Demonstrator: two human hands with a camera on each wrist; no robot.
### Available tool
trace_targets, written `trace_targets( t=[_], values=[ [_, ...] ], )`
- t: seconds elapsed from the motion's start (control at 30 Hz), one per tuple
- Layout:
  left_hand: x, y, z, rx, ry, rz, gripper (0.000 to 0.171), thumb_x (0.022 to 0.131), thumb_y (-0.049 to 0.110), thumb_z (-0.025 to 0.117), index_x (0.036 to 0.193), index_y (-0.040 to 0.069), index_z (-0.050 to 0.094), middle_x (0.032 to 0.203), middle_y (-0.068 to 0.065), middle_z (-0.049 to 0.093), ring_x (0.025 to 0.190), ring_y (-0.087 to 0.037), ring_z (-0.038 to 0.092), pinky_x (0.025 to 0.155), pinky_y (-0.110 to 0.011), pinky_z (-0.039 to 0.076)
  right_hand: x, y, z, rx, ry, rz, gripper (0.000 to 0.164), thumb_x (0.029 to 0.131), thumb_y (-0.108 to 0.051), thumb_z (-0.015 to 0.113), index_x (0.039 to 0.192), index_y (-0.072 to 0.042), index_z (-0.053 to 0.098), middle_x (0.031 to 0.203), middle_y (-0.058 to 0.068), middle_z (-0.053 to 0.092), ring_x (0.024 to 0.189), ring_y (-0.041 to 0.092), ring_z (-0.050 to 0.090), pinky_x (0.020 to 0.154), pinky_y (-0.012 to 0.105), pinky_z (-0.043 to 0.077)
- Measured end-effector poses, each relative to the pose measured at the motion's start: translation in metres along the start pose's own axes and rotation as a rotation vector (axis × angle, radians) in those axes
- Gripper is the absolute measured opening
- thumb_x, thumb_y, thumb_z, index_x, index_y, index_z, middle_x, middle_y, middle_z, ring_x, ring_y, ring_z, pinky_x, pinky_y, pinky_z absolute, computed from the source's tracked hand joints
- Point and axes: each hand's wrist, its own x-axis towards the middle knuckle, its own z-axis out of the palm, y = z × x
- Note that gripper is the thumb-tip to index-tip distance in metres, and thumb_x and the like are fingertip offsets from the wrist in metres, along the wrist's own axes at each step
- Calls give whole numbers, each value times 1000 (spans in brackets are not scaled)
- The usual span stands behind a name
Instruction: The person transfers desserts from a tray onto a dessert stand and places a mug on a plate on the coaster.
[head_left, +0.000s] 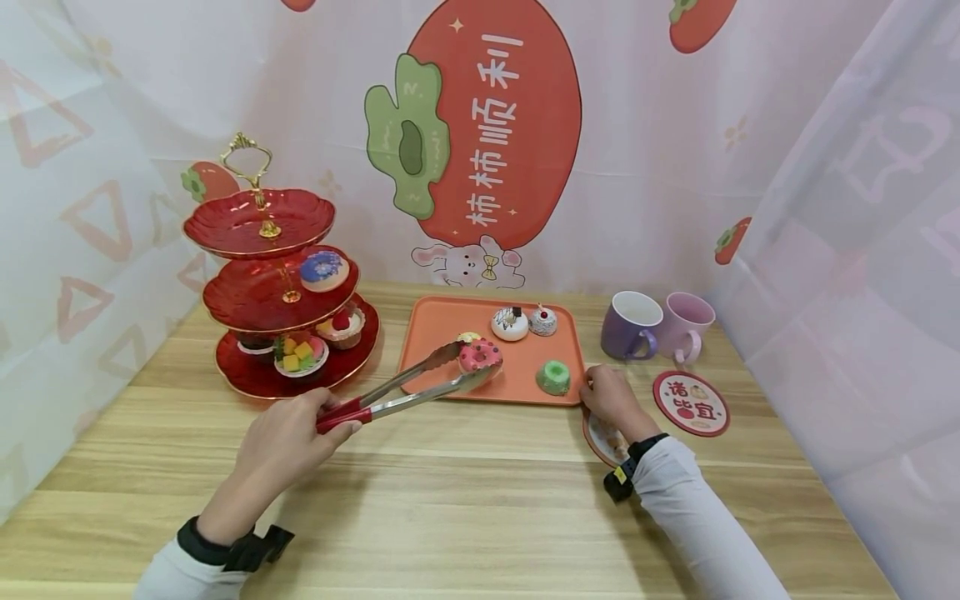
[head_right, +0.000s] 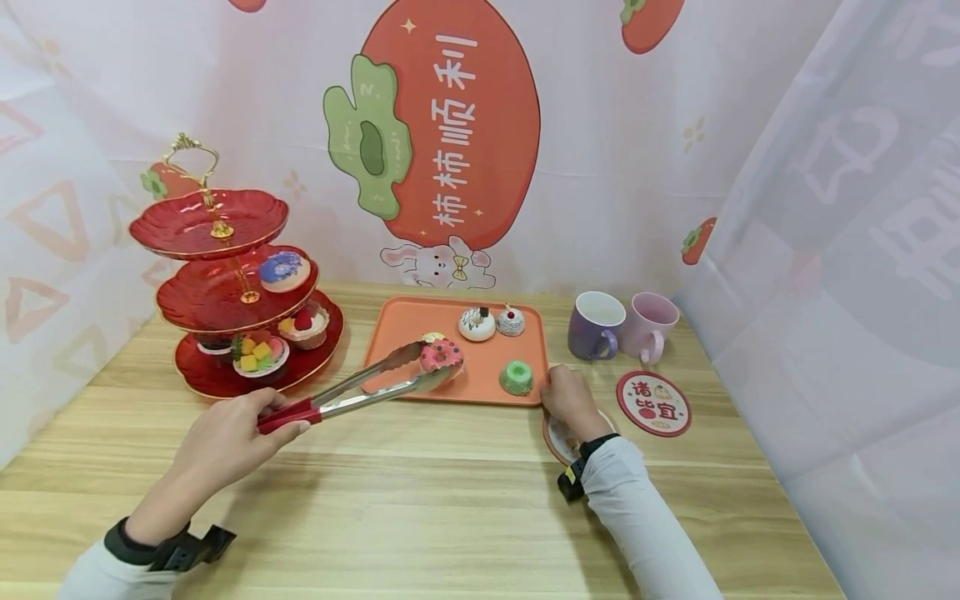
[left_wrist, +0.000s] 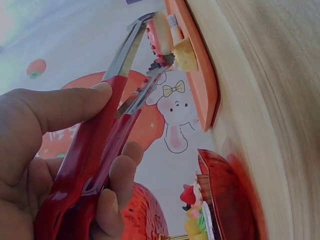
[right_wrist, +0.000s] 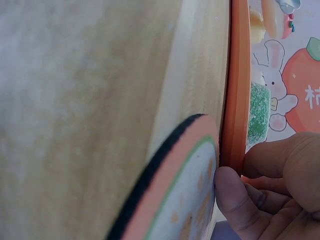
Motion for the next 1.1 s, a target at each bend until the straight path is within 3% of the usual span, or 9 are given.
trace_targets(
  t=[0.33,0.73,1.1],
  values=[
    [-3,-1,-8,0,12,-6,33,74,28,79,92,4,65,63,0,50,55,-17,42,47,-31,32,-1,0,-1,1,-8,5,10,85,-1,55,78,2,61,59,4,54,51,16,48,49,29,36],
    [-7,-7,-21,24,89,9,36,74,29,79,90,1,65,66,-2,56,55,-18,45,47,-31,35,-1,2,0,-6,29,-43,9,84,1,55,77,2,61,58,2,53,49,14,46,47,28,35],
    [-10,-7,-33,46,105,-30,37,75,28,78,92,-3,64,67,-6,60,52,-18,46,45,-31,36,-2,1,0,5,11,-30,9,85,-1,55,77,2,60,57,3,51,47,14,45,46,28,33]
  ],
)
